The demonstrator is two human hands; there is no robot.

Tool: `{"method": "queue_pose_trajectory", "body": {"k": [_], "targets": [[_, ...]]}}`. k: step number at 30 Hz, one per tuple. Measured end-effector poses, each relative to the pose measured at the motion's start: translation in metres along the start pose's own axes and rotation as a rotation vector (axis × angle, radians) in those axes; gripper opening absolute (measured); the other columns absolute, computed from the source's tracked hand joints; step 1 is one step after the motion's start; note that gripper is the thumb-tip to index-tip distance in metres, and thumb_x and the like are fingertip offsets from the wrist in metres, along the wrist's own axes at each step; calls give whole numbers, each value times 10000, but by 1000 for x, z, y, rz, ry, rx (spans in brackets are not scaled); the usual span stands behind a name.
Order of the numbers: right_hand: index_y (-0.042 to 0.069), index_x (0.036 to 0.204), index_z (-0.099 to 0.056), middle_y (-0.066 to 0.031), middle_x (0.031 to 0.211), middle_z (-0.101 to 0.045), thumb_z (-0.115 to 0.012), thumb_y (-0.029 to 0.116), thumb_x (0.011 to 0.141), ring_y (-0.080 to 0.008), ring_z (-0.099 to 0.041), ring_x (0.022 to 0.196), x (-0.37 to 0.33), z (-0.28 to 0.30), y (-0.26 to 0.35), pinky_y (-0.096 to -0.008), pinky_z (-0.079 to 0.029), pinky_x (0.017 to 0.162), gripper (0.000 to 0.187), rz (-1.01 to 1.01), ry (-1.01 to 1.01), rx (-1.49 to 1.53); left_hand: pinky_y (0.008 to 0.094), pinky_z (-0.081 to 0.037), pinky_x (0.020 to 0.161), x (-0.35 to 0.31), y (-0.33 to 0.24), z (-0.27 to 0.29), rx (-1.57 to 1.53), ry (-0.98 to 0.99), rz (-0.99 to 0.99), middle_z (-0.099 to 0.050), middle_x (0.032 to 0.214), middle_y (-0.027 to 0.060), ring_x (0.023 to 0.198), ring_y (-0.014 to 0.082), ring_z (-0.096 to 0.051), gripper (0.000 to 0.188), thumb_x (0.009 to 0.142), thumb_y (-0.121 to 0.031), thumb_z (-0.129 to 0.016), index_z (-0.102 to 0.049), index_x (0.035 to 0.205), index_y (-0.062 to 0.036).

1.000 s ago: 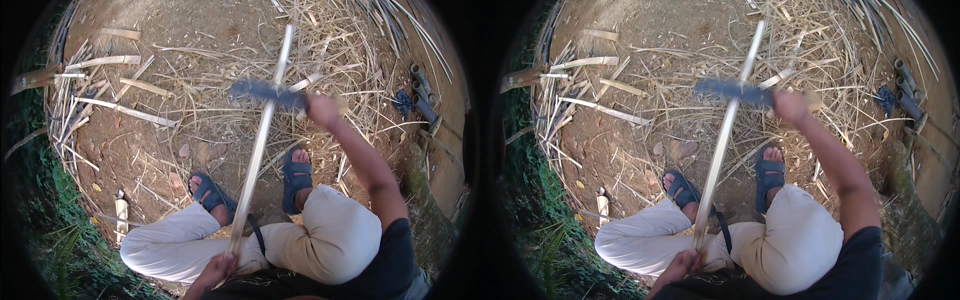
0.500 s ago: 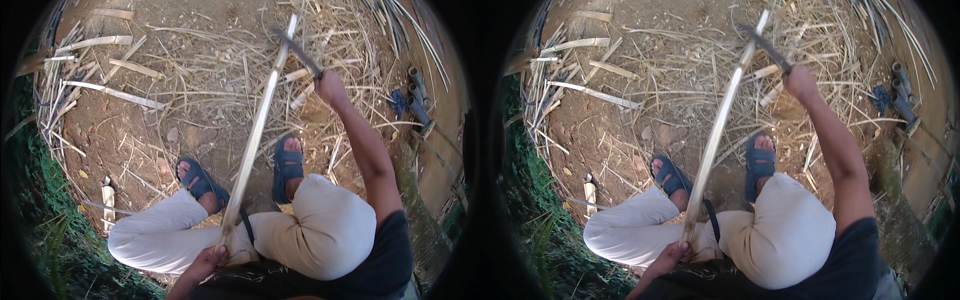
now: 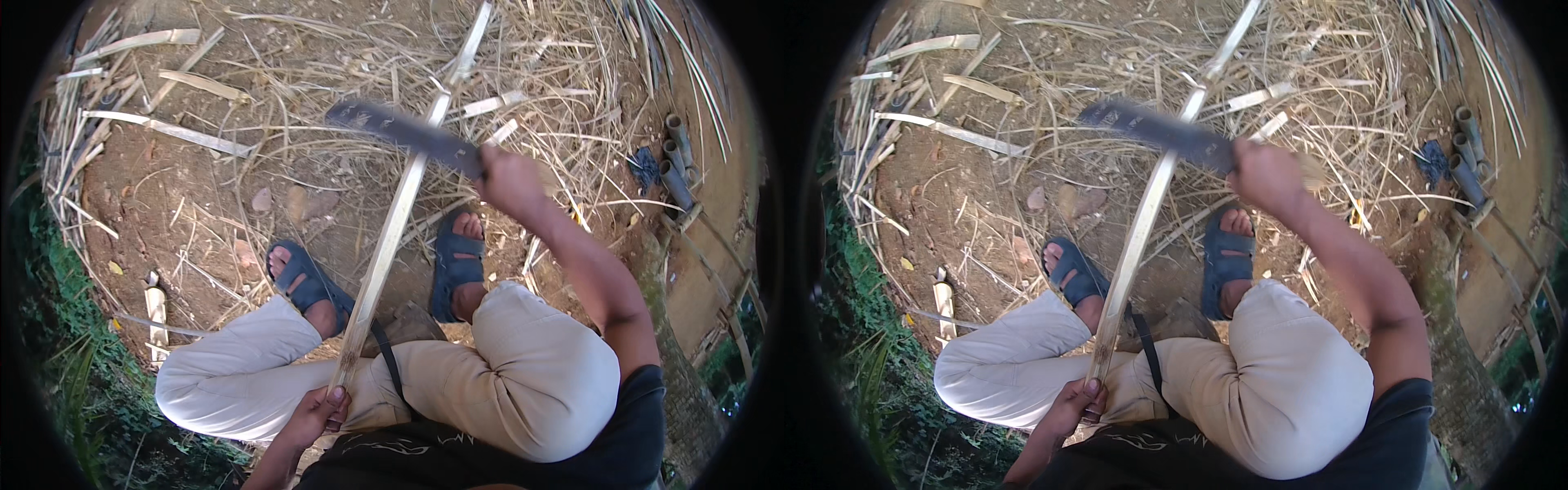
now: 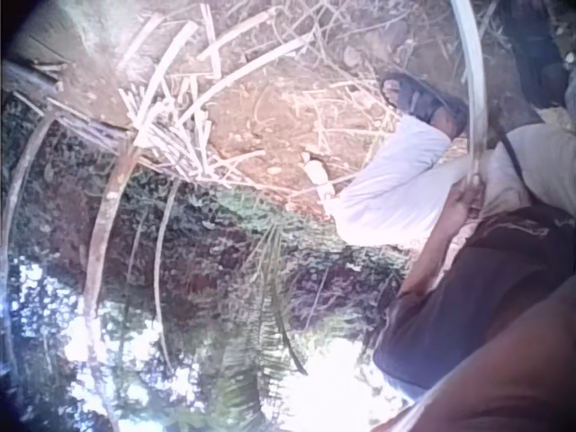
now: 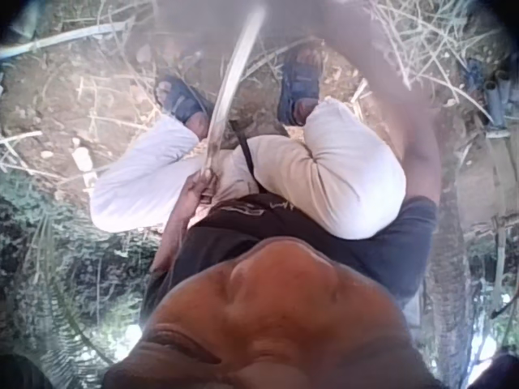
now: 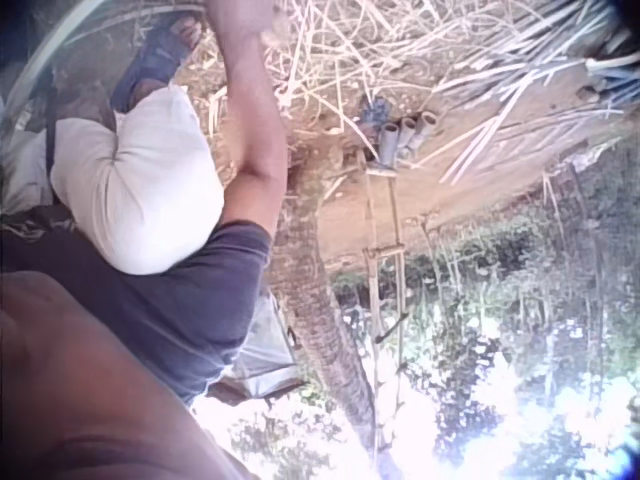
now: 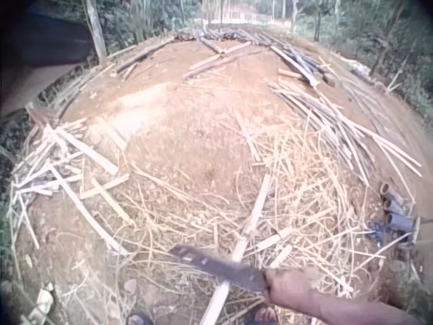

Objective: The person shaves a thin strip of bamboo by hand using a large blade, repeatedly scraping it across the surface to smooth it.

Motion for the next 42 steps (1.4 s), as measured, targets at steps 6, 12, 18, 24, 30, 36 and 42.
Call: {"method": "queue_pose_trajectory", "body": {"k": [6, 12, 18, 24, 30, 36, 42], "targets": [[35, 954, -579, -171, 768, -684, -589, 239, 879, -329, -688, 696, 8, 2, -62, -449, -572, 674, 218, -292, 95, 107, 250, -285, 497, -7, -12, -12, 97, -44, -60, -396, 629, -24, 537, 90, -358, 459, 1010, -497, -455, -483, 777, -103], [52, 990, -576, -165, 810, -693, -646, 273, 844, -309, -700, 731, -17, 10, 31, -453, -547, 694, 275, 284, 63, -80, 243, -265, 506, -7, 2, -5, -21, -18, 7, -366, 631, -37, 545, 86, -330, 468, 995, -526, -469, -474, 768, -117], [31, 1027, -651, -169, 786, -702, -606, 272, 900, -291, -684, 611, 44, -3, -141, -401, -565, 586, 276, -597, 60, 108, 228, -263, 500, -12, 20, -5, 163, -81, -186, -372, 655, -54, 547, 71, -322, 439, 1020, -462, -462, -483, 761, -109], [76, 826, -530, -95, 715, -621, -672, 152, 695, -294, -646, 658, -27, -9, 22, -430, -516, 617, 207, 205, -122, 114, 219, -259, 481, -16, 23, -4, -120, 75, -7, -420, 639, -38, 529, 67, -358, 476, 1019, -487, -419, -593, 953, -48], [51, 823, -548, -106, 725, -624, -683, 143, 725, -306, -647, 665, -35, -1, 42, -427, -522, 608, 190, 372, -123, 68, 210, -267, 500, -30, 40, 19, -159, 131, 60, -469, 672, -16, 556, 61, -364, 433, 993, -449, -493, -605, 936, -35], [35, 1019, -599, -152, 743, -673, -539, 176, 955, -268, -681, 622, 16, 11, -75, -405, -562, 607, 166, -375, 142, 262, 297, -410, 662, -32, 66, 22, -219, -28, 158, -616, 850, 45, 699, 132, -510, 434, 976, -416, -528, -641, 986, 4], [60, 900, -572, -111, 711, -640, -658, 229, 829, -265, -644, 597, -23, -3, 16, -401, -530, 634, 202, 353, -4, -146, 227, -399, 608, -37, 70, 34, -304, 97, 159, -642, 855, 59, 661, 106, -502, 453, 960, -419, -558, -645, 1069, 12]]}}
Point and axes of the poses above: each hand's wrist, its own x-axis towards the middle knuckle, its own z-axis out of the back of the hand, y = z × x, the point moved 4 cm from there along x, towards the middle knuckle
